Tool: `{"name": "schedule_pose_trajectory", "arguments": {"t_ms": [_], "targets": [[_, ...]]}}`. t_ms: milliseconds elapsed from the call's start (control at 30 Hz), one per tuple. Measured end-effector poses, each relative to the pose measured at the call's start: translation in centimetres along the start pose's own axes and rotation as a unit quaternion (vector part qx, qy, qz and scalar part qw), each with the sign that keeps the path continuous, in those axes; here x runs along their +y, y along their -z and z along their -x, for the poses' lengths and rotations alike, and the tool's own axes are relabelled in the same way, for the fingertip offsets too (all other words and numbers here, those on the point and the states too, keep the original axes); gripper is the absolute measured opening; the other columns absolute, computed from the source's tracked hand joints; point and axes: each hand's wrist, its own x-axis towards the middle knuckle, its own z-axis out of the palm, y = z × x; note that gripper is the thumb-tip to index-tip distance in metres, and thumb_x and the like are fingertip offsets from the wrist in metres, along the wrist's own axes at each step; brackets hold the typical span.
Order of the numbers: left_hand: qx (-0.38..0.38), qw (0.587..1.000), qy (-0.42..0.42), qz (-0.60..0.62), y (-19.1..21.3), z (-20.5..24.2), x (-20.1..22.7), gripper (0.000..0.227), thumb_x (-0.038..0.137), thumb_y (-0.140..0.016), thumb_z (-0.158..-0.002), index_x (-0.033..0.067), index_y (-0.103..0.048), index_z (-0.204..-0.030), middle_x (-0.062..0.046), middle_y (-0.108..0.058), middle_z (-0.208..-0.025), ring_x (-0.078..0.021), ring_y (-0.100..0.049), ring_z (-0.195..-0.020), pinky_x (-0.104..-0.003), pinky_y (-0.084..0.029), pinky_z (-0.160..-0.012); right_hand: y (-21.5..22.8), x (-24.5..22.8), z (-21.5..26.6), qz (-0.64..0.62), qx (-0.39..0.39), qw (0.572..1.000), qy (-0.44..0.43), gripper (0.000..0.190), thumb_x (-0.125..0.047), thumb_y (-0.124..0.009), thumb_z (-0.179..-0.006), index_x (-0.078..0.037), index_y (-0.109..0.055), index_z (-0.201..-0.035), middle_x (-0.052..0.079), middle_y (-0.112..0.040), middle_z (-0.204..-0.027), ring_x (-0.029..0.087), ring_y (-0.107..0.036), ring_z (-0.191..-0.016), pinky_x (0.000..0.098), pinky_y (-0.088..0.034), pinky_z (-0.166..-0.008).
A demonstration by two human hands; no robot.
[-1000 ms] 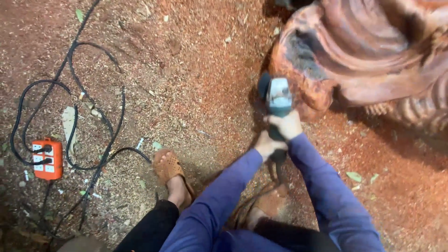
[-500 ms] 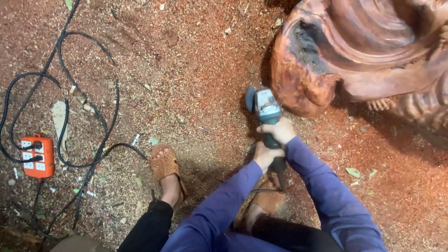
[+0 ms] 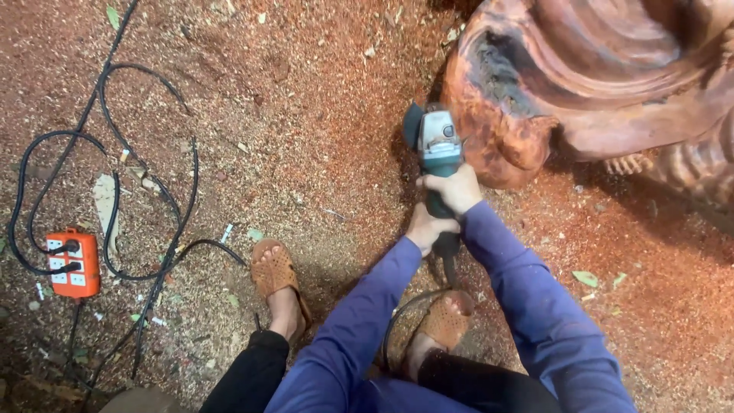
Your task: Using a handheld angle grinder to smooth and shape the surface of a large wooden sculpture.
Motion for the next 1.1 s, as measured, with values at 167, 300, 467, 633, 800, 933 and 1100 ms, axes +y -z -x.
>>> {"name": "schedule_pose_trajectory", "arguments": {"t_ms": [167,300,467,633,800,933,1100], "targets": [[0.024,0.999,0.033,-0.006,0.5,0.2,-2.1,0.043,-0.001,-0.087,-0.043,-0.0013,-0.072,-0.083,-0.013,-0.067,-0.075,-0.0226,-0.066,-0.074,-0.037,-0.054,-0.069,-0.4,1.5,0.0,0.033,-0.011,0.999,-0.032,0.047,-0.024,-0.091,-0.056,-0.005,-0.072,-0.094,0.012,-0.071,-0.082,0.025,-0.074,-0.087,0.038,-0.055,-0.078],[0.029,0.998,0.055,0.005,0.2,1.0,-1.5,0.038,-0.001,-0.086,-0.045,-0.0006,-0.073,-0.08,-0.013,-0.068,-0.073,-0.0232,-0.068,-0.072,-0.035,-0.053,-0.068,-0.2,1.1,0.4,0.043,-0.047,0.997,-0.052,0.054,-0.028,-0.092,-0.054,-0.003,-0.072,-0.098,0.013,-0.07,-0.086,0.025,-0.072,-0.088,0.0354,-0.054,-0.081],[0.039,0.997,0.063,-0.001,-0.2,1.8,-1.0,0.036,-0.002,-0.084,-0.045,-0.0012,-0.072,-0.079,-0.013,-0.069,-0.073,-0.024,-0.068,-0.071,-0.037,-0.052,-0.069,-0.4,1.7,0.7,0.047,-0.041,0.997,-0.055,0.051,-0.026,-0.092,-0.054,-0.004,-0.072,-0.095,0.013,-0.071,-0.084,0.027,-0.073,-0.087,0.0363,-0.054,-0.079],[0.042,0.996,0.073,-0.006,-0.2,3.0,-0.4,0.037,-0.002,-0.084,-0.046,-0.0013,-0.072,-0.081,-0.014,-0.068,-0.074,-0.0252,-0.067,-0.072,-0.038,-0.052,-0.071,-0.9,2.3,0.9,0.018,-0.029,0.998,-0.053,0.046,-0.019,-0.092,-0.052,-0.002,-0.073,-0.09,0.014,-0.071,-0.079,0.028,-0.073,-0.08,0.0356,-0.055,-0.075],[0.067,0.994,0.089,-0.023,-1.0,3.5,-1.0,0.044,0.001,-0.087,-0.048,-0.004,-0.071,-0.089,-0.016,-0.069,-0.079,-0.028,-0.068,-0.077,-0.037,-0.053,-0.073,0.2,2.5,1.6,0.038,-0.064,0.996,-0.044,0.054,-0.019,-0.093,-0.055,0.0,-0.072,-0.101,0.017,-0.072,-0.089,0.031,-0.073,-0.092,0.0405,-0.054,-0.082],[0.057,0.997,0.05,-0.02,-2.2,1.5,0.2,0.049,0.0,-0.087,-0.05,-0.0088,-0.069,-0.095,-0.02,-0.068,-0.086,-0.0313,-0.067,-0.086,-0.043,-0.053,-0.08,2.0,-0.1,0.9,0.062,-0.059,0.996,-0.005,0.056,-0.021,-0.092,-0.059,-0.001,-0.071,-0.107,0.017,-0.074,-0.099,0.031,-0.072,-0.102,0.044,-0.054,-0.088],[0.021,0.998,0.012,-0.061,-3.2,-0.6,0.0,0.048,0.001,-0.085,-0.047,-0.0035,-0.072,-0.093,-0.017,-0.069,-0.081,-0.0256,-0.068,-0.083,-0.039,-0.055,-0.075,4.2,1.3,-1.2,-0.062,-0.026,0.996,0.065,0.044,-0.013,-0.093,-0.059,0.001,-0.069,-0.094,0.011,-0.065,-0.081,0.021,-0.063,-0.08,0.0385,-0.05,-0.073]]}}
